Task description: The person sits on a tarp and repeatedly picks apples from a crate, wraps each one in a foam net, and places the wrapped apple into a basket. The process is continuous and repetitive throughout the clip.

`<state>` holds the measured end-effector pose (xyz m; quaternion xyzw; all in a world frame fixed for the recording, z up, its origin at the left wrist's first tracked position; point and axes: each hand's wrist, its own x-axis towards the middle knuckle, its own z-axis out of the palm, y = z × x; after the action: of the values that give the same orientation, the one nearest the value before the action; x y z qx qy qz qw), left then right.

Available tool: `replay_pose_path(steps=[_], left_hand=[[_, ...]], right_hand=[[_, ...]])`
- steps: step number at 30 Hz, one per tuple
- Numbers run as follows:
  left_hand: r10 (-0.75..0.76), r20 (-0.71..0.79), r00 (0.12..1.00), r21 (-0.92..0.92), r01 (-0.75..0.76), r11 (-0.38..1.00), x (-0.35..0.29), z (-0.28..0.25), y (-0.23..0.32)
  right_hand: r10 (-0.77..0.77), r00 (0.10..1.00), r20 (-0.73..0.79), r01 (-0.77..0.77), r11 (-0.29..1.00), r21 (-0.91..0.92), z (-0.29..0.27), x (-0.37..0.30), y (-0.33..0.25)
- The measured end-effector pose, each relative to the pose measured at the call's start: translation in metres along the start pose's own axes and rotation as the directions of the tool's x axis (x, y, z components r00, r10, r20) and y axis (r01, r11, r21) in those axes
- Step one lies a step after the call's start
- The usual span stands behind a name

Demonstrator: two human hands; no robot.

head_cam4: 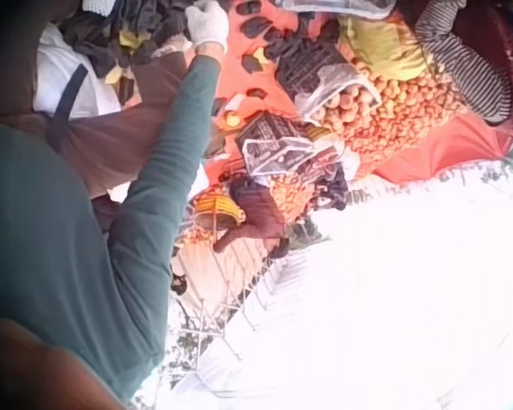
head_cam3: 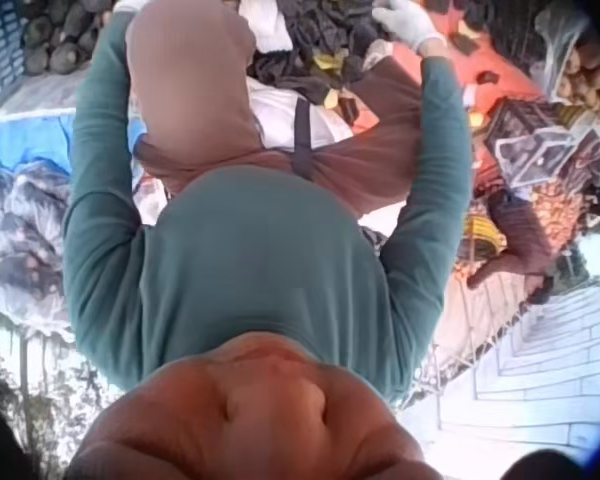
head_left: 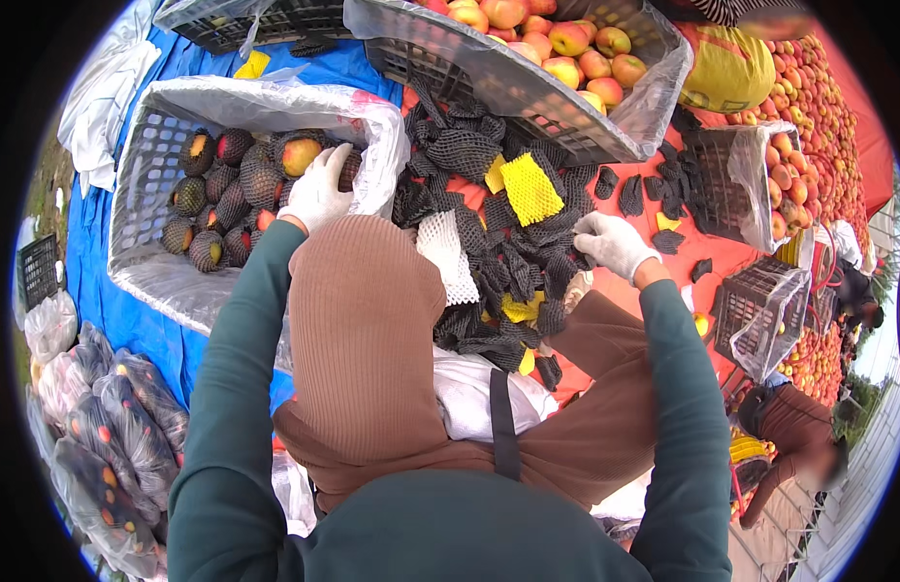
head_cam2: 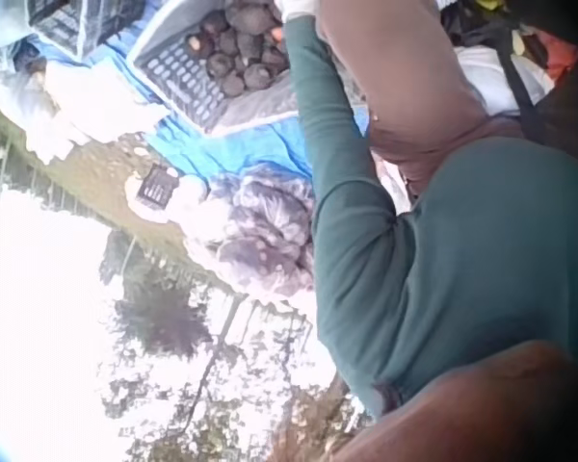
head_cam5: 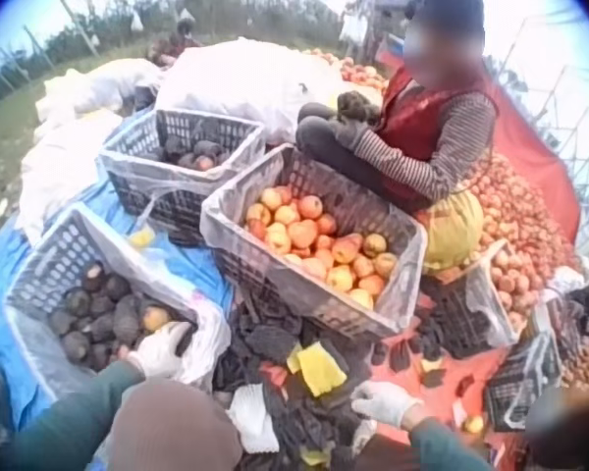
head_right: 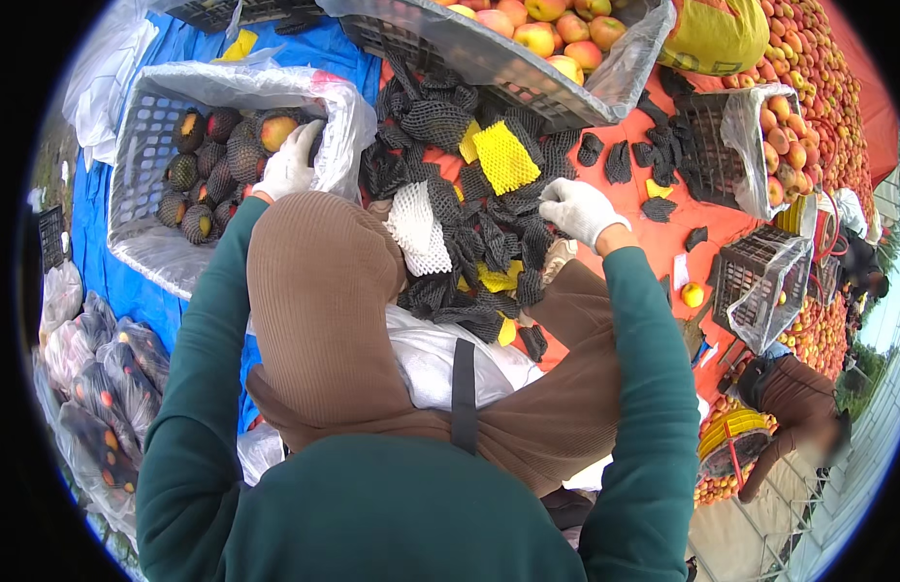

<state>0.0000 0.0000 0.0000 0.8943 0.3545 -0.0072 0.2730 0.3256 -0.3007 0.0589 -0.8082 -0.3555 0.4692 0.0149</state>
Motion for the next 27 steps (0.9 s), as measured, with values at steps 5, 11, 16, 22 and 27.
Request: replay_pose_path(steps=[5, 11, 16, 22, 27], left_hand=[[-0.268, -0.332, 0.904, -0.698, -0.045, 0.715, -0.02, -0.072, 0.048], [-0.165, -0.312, 0.936, -0.893, -0.23, 0.388, -0.06, -0.125, 0.135], [0.018, -0.184, 0.983, -0.912, -0.177, 0.369, -0.085, -0.133, 0.203], [0.416, -0.419, 0.808, -0.403, -0.575, 0.712, -0.113, -0.095, 0.254], [0.24, -0.118, 0.963, -0.681, -0.255, 0.687, -0.153, -0.087, 0.266]], right_hand=[[0.113, 0.972, 0.205, -0.045, 0.949, -0.312, 0.069, 0.048, 0.002], [0.065, 0.989, 0.134, -0.041, 0.984, -0.176, 0.139, 0.047, 0.011], [-0.233, 0.97, -0.077, 0.241, 0.962, 0.131, 0.04, -0.005, -0.02], [-0.375, 0.859, -0.348, 0.502, 0.752, 0.428, -0.012, -0.143, -0.087], [-0.326, 0.799, -0.505, 0.601, 0.441, 0.666, 0.013, -0.227, -0.115]])
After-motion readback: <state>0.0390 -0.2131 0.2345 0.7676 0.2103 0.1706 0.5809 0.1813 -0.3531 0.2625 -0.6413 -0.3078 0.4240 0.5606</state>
